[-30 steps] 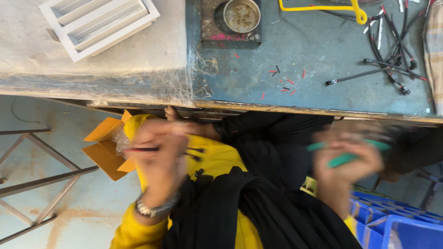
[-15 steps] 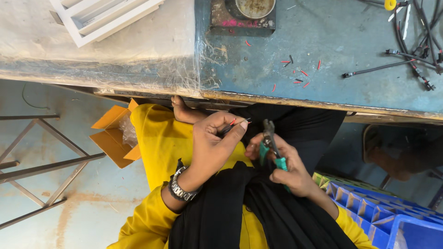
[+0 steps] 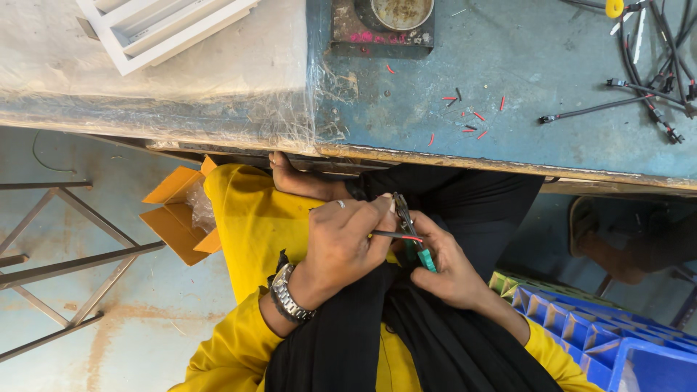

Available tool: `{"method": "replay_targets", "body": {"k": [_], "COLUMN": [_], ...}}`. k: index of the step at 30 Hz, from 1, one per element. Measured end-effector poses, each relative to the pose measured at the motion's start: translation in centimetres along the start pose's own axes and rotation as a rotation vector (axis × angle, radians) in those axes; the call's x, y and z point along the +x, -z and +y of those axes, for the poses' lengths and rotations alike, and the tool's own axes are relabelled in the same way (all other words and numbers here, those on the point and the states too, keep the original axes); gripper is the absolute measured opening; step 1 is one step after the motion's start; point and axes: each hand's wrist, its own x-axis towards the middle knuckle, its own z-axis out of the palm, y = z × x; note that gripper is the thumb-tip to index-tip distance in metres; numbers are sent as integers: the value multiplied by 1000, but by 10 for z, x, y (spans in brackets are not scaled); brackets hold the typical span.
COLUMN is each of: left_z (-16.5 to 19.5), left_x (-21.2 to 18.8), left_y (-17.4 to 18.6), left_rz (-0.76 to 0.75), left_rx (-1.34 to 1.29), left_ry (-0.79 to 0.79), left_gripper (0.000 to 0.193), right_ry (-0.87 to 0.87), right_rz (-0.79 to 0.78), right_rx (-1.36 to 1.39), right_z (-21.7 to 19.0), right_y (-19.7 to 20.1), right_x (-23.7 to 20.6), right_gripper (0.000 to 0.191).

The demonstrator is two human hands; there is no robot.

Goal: The person solders the exposed ends of several black wires with red tips using a soldering iron. They then solder a white LED light fixture and strip the insulation from a black wire using pliers before applying solder to the wire ends.

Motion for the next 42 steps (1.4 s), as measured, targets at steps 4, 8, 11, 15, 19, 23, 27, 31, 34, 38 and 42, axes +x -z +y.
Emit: {"method": "replay_targets", "body": {"k": [4,8,11,15,19,23,27,31,34,38,42], "left_z": [2,3,3,2,1,0,0,-1,-1,3,4], "left_x": [2,2,0,-2,-6,-7,-8,-11,-11,-6,-2], "left_y": [3,3,1,-4,-9,-10,-11,-12,-14,-12,-6], "left_rz": [-31,-26,-20,22,59,79,94,95,95,99,78], "left_rx": [68,43,2,-45,-61,-75,-74,-78,-73,-81,-152], "left_ry": [-50,-40,-3,-1,-3,-7,-18,-22,-22,-35,-75], "left_gripper": [17,16,13,14,16,16,18,19,19,19,17], "right_ry": [57,68,13,39,35,29,32,-11,25,31,99], "right_rz": [55,101,120,98,94,93,89,112,117,150,238], "right_rx": [-144,-183,-233,-191,-168,-213,-183,-184,-189,-173,-127], "right_z": [-1,-1,-1,3,4,0,2,10,12,9,22], "right_y": [-2,-3,-4,-3,-2,-2,-2,3,3,0,8], "right_x": [1,1,-1,-1,-1,-1,-1,-4,-6,-6,-18], "right_gripper": [77,72,69,65,63,61,58,47,41,40,54]}}
